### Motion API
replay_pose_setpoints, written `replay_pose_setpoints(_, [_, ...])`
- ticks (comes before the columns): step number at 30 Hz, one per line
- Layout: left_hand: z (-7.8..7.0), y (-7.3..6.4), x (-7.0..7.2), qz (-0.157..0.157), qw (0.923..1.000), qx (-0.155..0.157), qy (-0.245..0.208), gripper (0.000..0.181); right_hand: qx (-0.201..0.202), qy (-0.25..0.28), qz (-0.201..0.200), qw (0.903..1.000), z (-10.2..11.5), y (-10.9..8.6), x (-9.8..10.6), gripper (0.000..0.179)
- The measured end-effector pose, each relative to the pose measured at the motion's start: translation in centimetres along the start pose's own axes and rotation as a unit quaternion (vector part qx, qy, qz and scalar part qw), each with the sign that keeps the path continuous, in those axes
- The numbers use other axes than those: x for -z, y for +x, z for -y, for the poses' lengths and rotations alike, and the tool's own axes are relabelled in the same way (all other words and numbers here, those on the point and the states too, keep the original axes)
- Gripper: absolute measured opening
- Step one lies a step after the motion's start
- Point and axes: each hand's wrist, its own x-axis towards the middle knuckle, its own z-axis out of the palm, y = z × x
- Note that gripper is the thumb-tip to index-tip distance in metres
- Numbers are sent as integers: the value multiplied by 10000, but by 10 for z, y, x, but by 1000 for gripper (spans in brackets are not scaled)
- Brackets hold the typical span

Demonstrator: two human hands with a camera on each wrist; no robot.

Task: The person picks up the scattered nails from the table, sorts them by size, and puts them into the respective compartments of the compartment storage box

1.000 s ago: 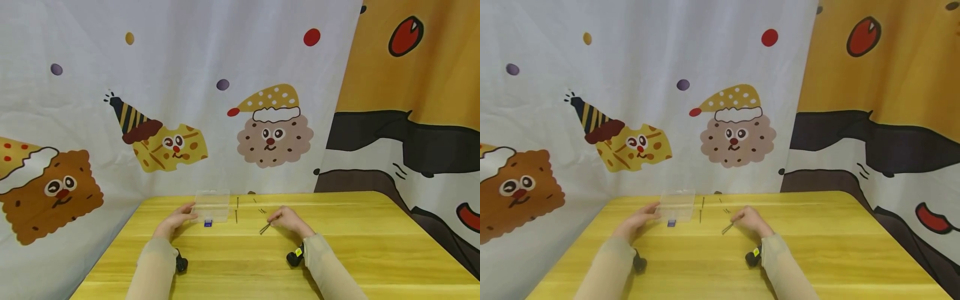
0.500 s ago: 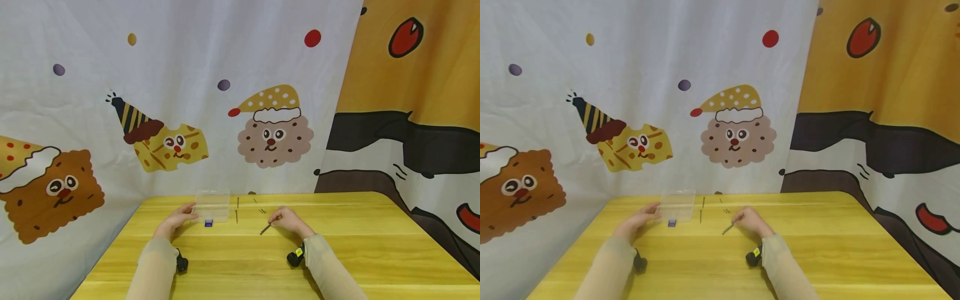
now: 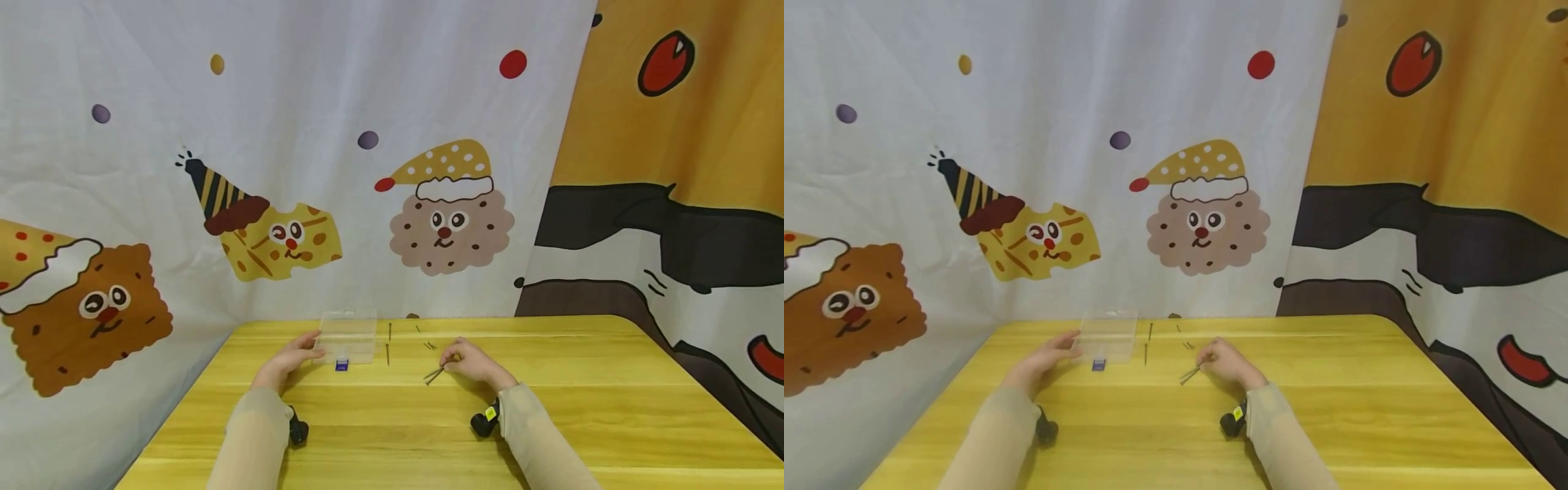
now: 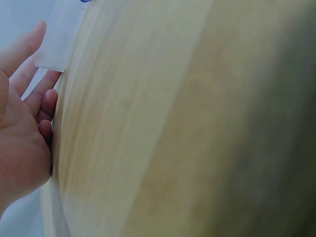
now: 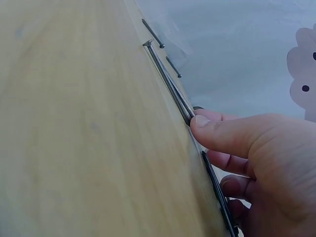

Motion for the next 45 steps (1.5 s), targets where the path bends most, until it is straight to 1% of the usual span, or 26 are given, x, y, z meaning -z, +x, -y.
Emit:
replay_pose_setpoints(4, [0,2,0,7,10000,-48,-28,69,56,-40,54,10000,-1,0,1,5])
replay_pose_setpoints(8, [2,3,0,36,9999,-92,-55,70,112,29,78,9999,-3,0,1,5])
replay_pose_setpoints(11, [3,3,0,19,9999,-74,-103,71,163,175,90,9997,-4,-1,2,5])
replay_pose_setpoints(17, [3,2,0,-11,10000,-39,-20,70,249,449,81,9986,-6,0,6,5])
replay_pose_setpoints(21, [2,2,0,-6,10000,-59,-3,68,271,509,45,9983,-6,2,8,6])
replay_pose_setpoints(23, [2,2,0,3,9999,-97,27,67,233,520,14,9984,-5,2,10,7])
replay_pose_setpoints(31, [5,4,1,-34,10000,-57,-20,68,21,525,-90,9986,1,2,12,9])
replay_pose_setpoints(37, [8,8,1,-62,10000,-66,-42,70,-19,632,-113,9979,-1,5,16,10])
replay_pose_setpoints(40, [9,6,3,-19,10000,-76,-15,72,-67,596,-78,9982,0,8,17,11])
replay_pose_setpoints(43, [8,4,3,-1,10000,-12,-80,73,-153,558,-21,9983,3,9,20,11])
replay_pose_setpoints(45, [7,4,4,18,10000,10,-86,73,-124,483,-12,9988,4,10,22,12])
